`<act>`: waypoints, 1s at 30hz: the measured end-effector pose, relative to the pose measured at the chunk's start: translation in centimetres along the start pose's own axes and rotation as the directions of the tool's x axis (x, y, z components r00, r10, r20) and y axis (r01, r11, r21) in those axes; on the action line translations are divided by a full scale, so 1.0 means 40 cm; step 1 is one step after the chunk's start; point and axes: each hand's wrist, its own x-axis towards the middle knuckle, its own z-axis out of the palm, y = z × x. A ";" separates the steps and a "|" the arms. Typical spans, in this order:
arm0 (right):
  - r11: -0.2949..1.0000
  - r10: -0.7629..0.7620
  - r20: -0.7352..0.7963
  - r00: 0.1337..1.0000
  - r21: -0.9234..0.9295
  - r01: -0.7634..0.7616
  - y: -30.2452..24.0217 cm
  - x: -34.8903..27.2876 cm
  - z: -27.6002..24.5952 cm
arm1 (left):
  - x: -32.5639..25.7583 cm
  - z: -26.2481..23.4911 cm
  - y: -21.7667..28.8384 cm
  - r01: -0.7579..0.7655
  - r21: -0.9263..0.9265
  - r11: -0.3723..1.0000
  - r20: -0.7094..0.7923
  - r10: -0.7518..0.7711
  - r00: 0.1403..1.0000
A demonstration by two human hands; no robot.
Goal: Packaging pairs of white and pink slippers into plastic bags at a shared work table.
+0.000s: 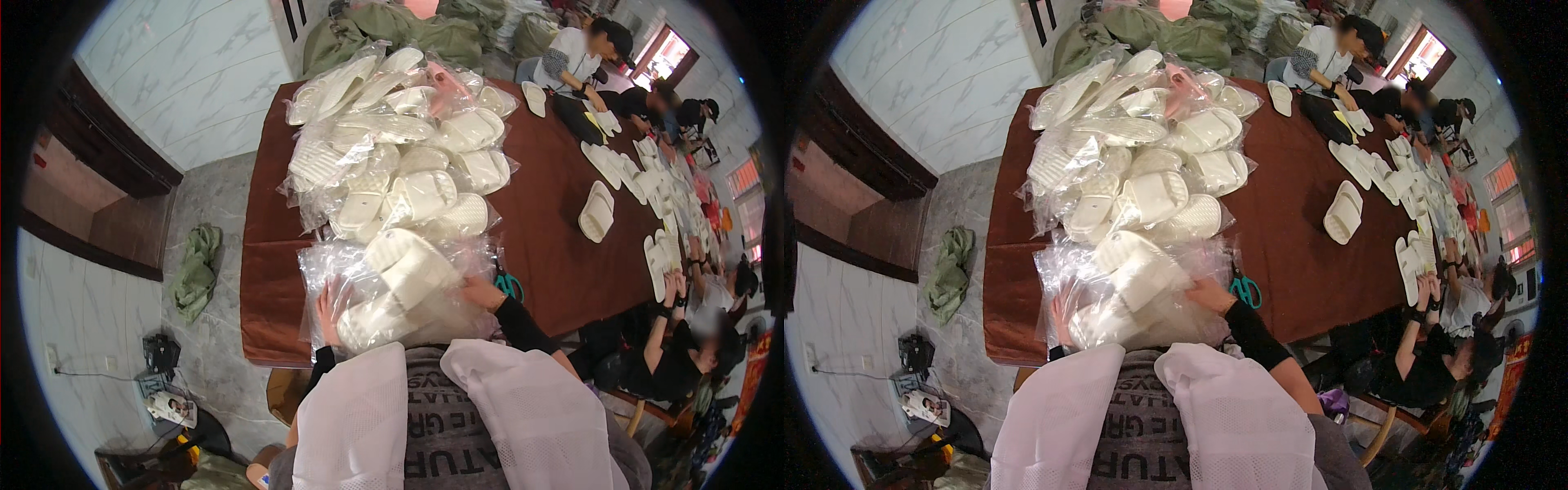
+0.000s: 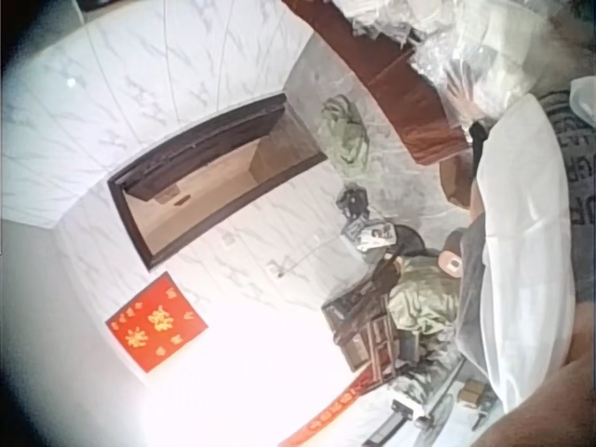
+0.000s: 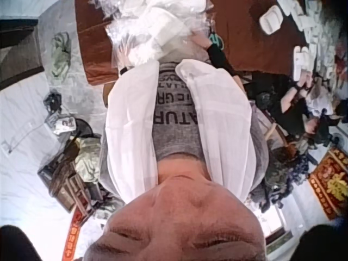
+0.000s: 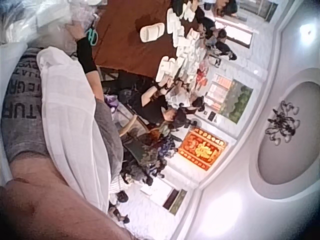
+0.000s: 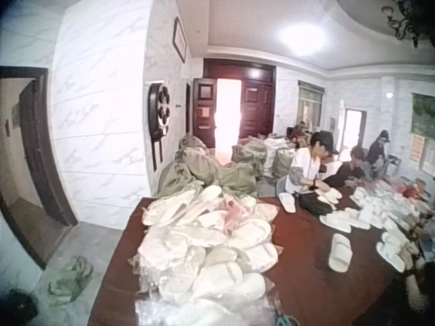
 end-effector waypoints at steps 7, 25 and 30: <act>0.934 -0.089 -0.041 0.995 0.343 0.097 0.062 -0.018 -0.008 | 0.004 -0.081 -0.084 0.298 -0.934 0.198 0.210 -0.368 0.906; 0.994 -0.106 -0.171 0.980 0.008 0.109 0.064 -0.101 -0.052 | 0.007 -0.021 -0.019 0.184 0.246 0.952 0.193 -0.234 0.953; 0.966 0.036 -0.456 0.889 0.242 0.085 0.141 -0.329 -0.272 | -0.004 -0.027 -0.020 0.183 0.258 0.949 0.166 -0.231 0.959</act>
